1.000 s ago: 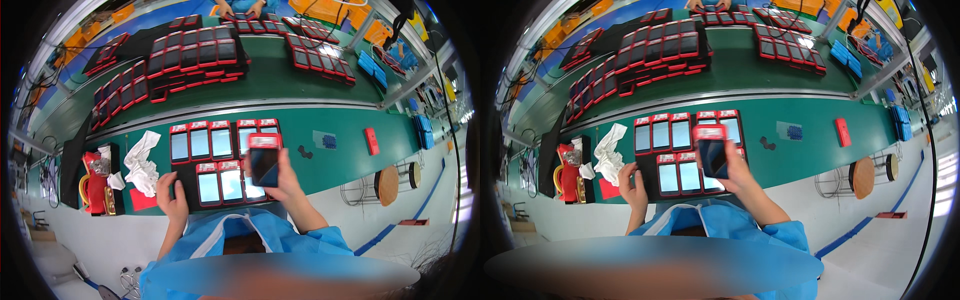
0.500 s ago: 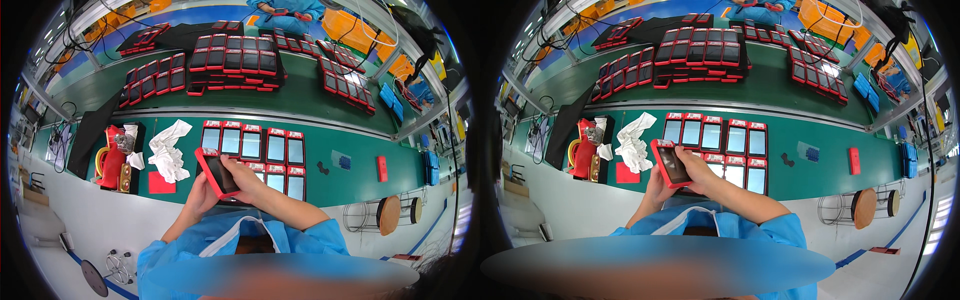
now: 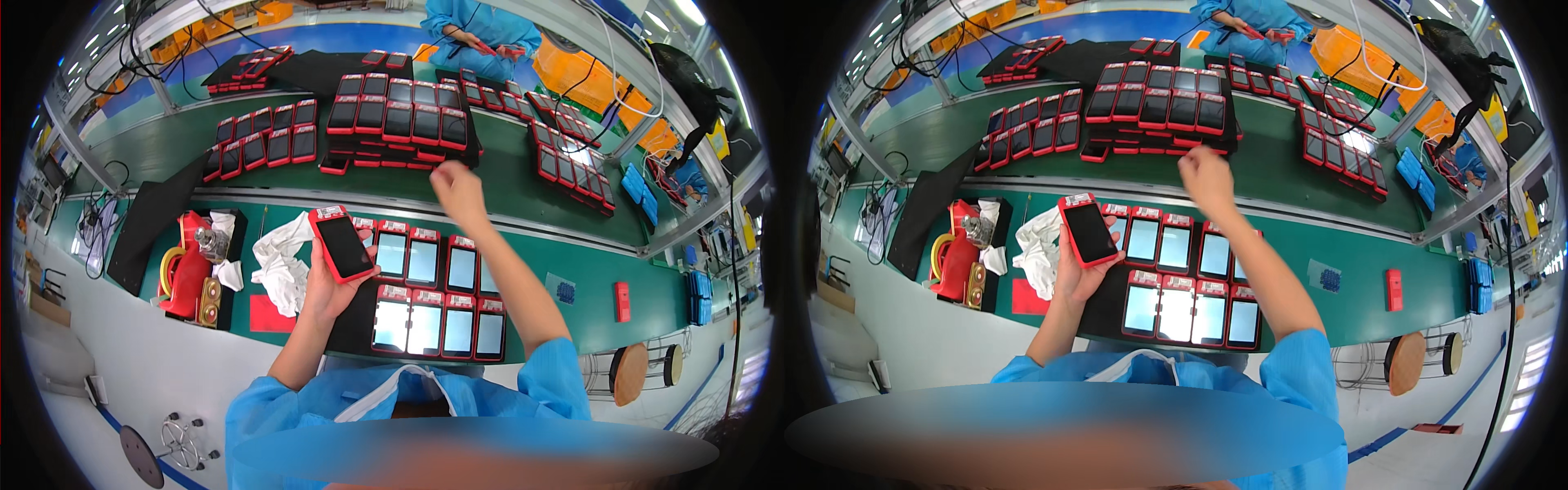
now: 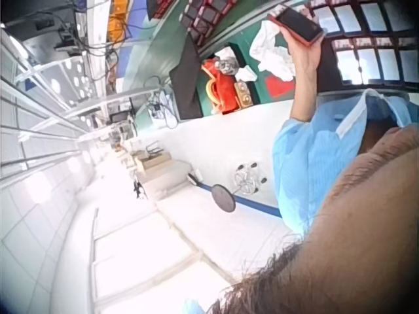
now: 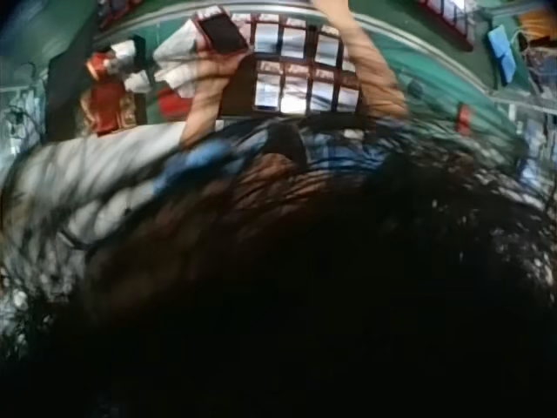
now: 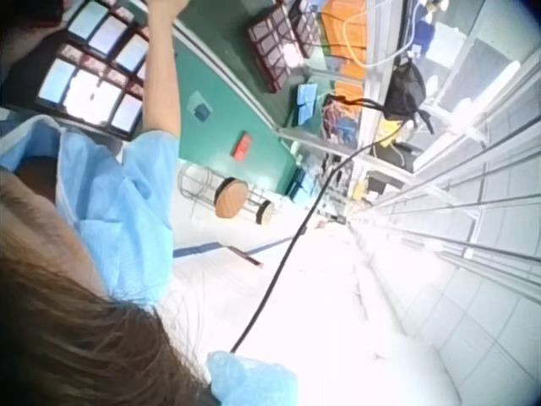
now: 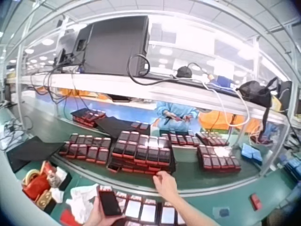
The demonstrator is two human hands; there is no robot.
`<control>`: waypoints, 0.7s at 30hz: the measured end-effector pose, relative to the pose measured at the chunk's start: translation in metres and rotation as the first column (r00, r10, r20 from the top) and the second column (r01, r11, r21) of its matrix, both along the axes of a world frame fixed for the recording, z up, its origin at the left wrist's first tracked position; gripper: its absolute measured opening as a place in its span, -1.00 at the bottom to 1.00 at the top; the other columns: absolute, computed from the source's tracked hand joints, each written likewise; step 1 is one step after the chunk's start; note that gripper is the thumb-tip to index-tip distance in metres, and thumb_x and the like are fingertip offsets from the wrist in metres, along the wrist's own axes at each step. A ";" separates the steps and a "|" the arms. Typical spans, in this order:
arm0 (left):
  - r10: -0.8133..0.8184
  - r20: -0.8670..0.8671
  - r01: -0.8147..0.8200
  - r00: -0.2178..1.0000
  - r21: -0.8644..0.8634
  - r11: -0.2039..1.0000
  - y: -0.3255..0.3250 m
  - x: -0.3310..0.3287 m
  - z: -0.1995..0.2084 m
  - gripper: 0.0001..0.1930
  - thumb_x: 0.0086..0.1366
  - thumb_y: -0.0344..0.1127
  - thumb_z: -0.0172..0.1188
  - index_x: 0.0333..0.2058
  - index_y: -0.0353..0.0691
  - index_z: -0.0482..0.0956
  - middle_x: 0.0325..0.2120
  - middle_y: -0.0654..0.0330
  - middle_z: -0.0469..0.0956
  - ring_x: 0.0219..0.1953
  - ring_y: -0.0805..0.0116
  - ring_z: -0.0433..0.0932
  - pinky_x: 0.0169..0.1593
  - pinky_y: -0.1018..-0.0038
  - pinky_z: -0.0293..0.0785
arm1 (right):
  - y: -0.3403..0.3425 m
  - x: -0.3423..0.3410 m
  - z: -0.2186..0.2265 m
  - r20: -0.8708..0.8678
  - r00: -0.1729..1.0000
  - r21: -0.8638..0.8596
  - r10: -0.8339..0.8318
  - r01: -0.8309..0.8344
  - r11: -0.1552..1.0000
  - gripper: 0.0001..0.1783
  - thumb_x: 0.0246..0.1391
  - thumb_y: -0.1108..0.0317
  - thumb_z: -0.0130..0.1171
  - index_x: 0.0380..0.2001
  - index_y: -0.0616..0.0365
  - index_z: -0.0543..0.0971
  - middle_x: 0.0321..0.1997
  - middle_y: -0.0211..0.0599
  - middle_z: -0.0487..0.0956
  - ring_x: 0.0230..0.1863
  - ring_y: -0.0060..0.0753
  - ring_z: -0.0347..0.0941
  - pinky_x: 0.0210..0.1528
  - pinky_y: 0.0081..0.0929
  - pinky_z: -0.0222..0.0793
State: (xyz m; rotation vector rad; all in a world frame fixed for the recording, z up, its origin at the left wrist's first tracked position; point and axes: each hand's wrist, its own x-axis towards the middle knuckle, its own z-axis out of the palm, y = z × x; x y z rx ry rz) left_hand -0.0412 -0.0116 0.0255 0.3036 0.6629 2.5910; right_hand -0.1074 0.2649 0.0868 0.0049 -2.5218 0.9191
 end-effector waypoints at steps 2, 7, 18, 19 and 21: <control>-0.071 0.001 0.070 0.997 0.086 0.994 0.010 -0.015 -0.011 -0.29 0.47 0.33 -0.33 0.28 -0.12 0.27 0.18 0.05 0.43 -0.01 0.19 0.54 -0.08 0.13 0.54 | 0.038 -0.051 -0.014 -0.215 0.947 0.239 -0.240 0.290 0.927 -0.40 0.08 0.04 0.33 -0.01 0.34 0.50 -0.15 0.04 0.57 -0.09 0.10 0.45 0.00 -0.13 0.43; -0.157 0.072 0.148 0.985 0.119 0.982 0.018 -0.009 -0.013 -0.31 0.49 0.30 -0.39 0.29 -0.12 0.28 0.18 0.08 0.43 -0.04 0.23 0.52 -0.09 0.16 0.49 | 0.079 -0.100 -0.026 -0.067 0.943 0.302 -0.326 0.330 0.894 0.07 -0.12 -0.17 0.44 0.25 0.40 0.25 0.10 0.18 0.49 0.17 0.18 0.36 0.16 0.05 0.31; -0.099 0.112 0.088 0.989 0.099 0.991 0.005 -0.010 -0.010 -0.36 0.52 0.19 -0.39 0.26 -0.17 0.32 0.14 0.01 0.45 -0.04 0.24 0.53 -0.07 0.18 0.50 | 0.102 -0.130 -0.009 0.190 0.869 0.298 -0.457 0.392 0.870 0.01 -0.19 -0.24 0.37 0.19 0.29 0.39 0.17 0.07 0.47 0.20 0.17 0.40 0.15 0.08 0.38; -0.115 0.107 0.104 0.988 0.104 0.989 0.006 -0.010 -0.010 -0.37 0.52 0.16 -0.36 0.25 -0.18 0.33 0.13 0.01 0.46 -0.05 0.24 0.53 -0.08 0.19 0.50 | 0.102 -0.135 -0.009 0.189 0.867 0.297 -0.460 0.397 0.869 0.01 -0.19 -0.24 0.37 0.19 0.29 0.39 0.17 0.07 0.47 0.20 0.17 0.40 0.15 0.08 0.38; -0.112 0.086 0.105 0.990 0.075 0.992 0.008 -0.010 -0.011 -0.38 0.51 0.15 -0.34 0.25 -0.19 0.33 0.12 0.01 0.46 -0.06 0.24 0.53 -0.08 0.19 0.50 | 0.098 -0.142 -0.009 0.166 0.869 0.431 -0.466 0.361 0.827 -0.11 -0.17 -0.28 0.35 0.00 0.30 0.52 0.07 0.04 0.50 0.13 0.13 0.46 0.08 0.02 0.45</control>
